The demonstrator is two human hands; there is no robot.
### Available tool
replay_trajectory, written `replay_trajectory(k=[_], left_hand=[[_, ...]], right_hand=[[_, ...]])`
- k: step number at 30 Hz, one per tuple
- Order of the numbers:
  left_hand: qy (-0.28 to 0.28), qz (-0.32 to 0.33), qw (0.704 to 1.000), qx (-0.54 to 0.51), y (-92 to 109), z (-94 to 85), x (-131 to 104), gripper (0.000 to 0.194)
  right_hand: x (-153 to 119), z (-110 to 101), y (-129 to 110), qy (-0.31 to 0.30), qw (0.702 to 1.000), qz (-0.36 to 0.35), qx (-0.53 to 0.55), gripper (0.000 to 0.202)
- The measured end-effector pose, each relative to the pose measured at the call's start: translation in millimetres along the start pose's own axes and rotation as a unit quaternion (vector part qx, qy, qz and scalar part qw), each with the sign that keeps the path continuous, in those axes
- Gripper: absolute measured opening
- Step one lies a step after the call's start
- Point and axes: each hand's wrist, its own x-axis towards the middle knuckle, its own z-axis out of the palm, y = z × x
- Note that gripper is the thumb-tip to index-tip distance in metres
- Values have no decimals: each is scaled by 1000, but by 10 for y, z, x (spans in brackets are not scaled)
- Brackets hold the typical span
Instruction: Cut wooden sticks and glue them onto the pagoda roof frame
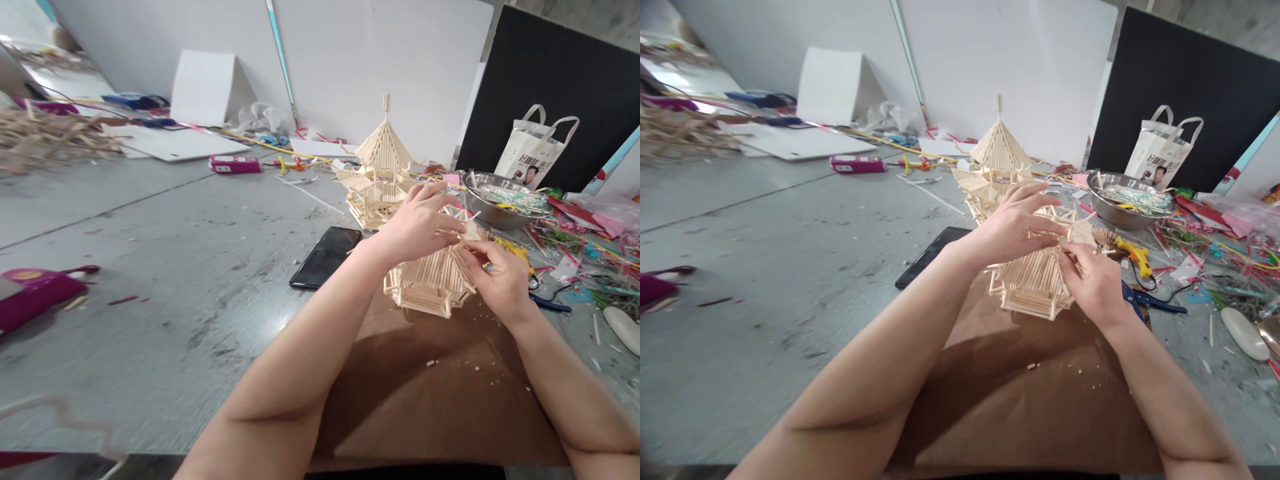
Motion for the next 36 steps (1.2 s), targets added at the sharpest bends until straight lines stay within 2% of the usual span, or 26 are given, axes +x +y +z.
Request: replay_trajectory(k=[18,29,33,36], left_hand=[[8,0,1000,11,-27,62,13,15],[36,16,999,15,43,2,49,15],[47,24,998,15,140,-112,56,14],[28,27,999,-14,281,-204,35,20]], right_hand=[[15,-23,-9,7,1000,3,5,16],[1,-47,-10,67,997,1,36,13],[0,-99,-42,76,989,42,121,14],[22,-181,-79,67,966,95,232,13]])
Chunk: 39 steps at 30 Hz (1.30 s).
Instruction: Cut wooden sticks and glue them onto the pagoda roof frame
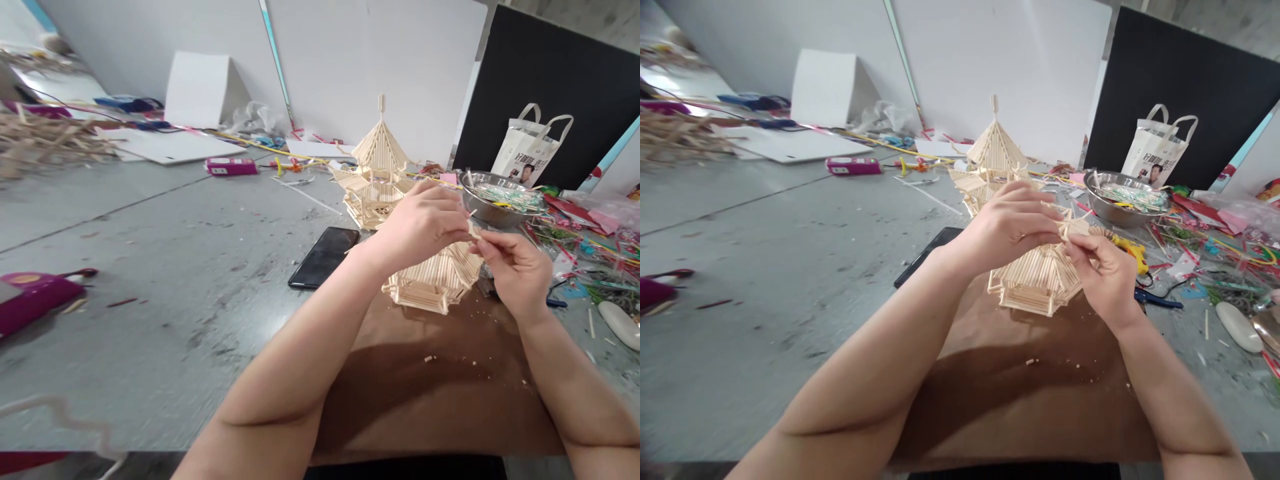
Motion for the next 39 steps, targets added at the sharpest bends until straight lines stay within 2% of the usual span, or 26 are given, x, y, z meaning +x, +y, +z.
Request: replay_trajectory(k=[2,5,7,8,10,13,15,17,18,21,24,26,31,35,37,39], left_hand=[[-19,-37,999,-31,120,-42,-12,22],[-35,-129,987,-93,299,-77,-20,19],[-62,-192,963,-177,402,-87,-25,17],[-81,-225,941,-239,447,-87,-35,17],[-113,-292,868,-385,529,-76,-83,17],[-116,-368,727,-568,636,-17,-236,19],[-110,-398,650,-637,697,53,-369,23],[-102,-413,605,-674,743,146,-498,26],[-100,-416,595,-680,758,198,-555,28],[-87,-431,597,-671,773,356,-687,30],[-86,-456,591,-660,757,482,-764,32],[-88,-454,606,-647,745,539,-789,32],[-96,-418,658,-619,728,632,-793,29],[-103,-410,687,-591,695,696,-736,26],[-97,-423,682,-589,667,726,-685,24],[-85,-440,662,-601,634,759,-634,23]], right_hand=[[28,-47,-59,-14,998,30,48,11],[80,-132,-147,-47,993,71,79,10],[104,-200,-198,-78,987,103,91,12],[108,-238,-217,-92,984,118,97,14],[86,-323,-231,-111,977,147,105,20],[-52,-437,-159,-145,972,172,70,26],[-210,-462,-51,-217,958,189,-12,28],[-388,-421,72,-317,920,203,-106,27],[-468,-377,127,-345,903,204,-151,28],[-623,-196,233,-395,865,195,-239,35],[-638,-36,248,-417,842,170,-298,35],[-611,25,232,-425,832,147,-326,31],[-512,117,245,-432,828,126,-335,24],[-357,257,366,-415,830,128,-350,31],[-279,319,435,-410,828,130,-359,32],[-231,331,489,-409,827,130,-364,31]])
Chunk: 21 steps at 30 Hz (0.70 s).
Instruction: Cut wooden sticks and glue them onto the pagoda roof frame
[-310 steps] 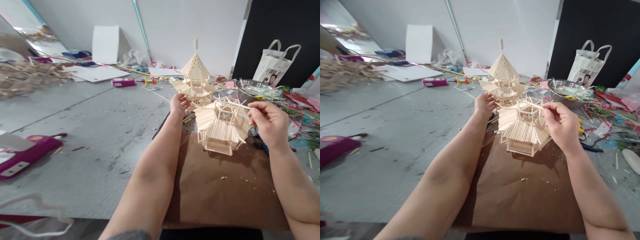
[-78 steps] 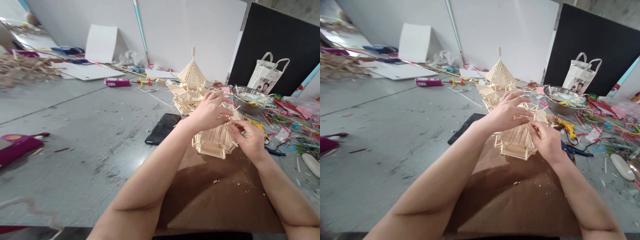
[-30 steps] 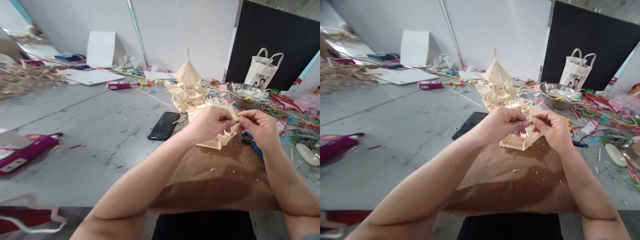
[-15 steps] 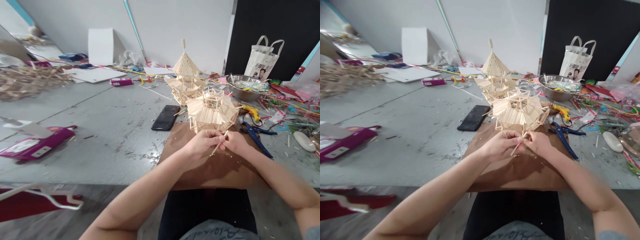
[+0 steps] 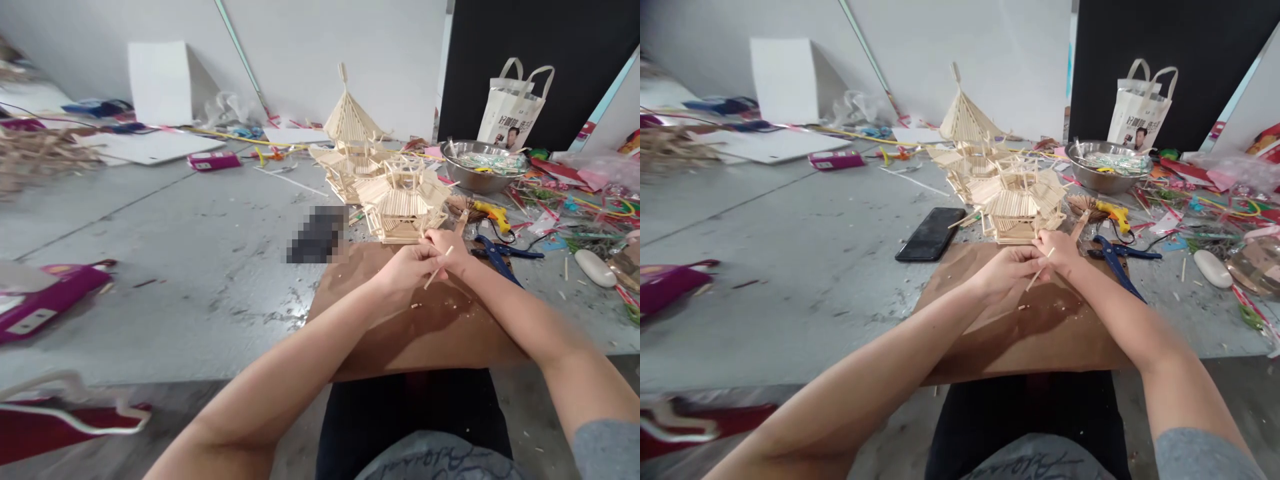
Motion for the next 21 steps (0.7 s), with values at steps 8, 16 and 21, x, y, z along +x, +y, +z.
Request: replay_trajectory(k=[8,16,21], left_hand=[[60,-46,994,-75,-118,-122,194,18],[77,-41,987,-133,-229,-276,225,24],[67,-37,989,-129,-228,-278,181,28]], right_hand=[[-406,-230,611,10,993,89,-79,44],[-750,-256,1220,-124,964,180,-154,52],[-787,-222,1275,-144,963,160,-164,33]])
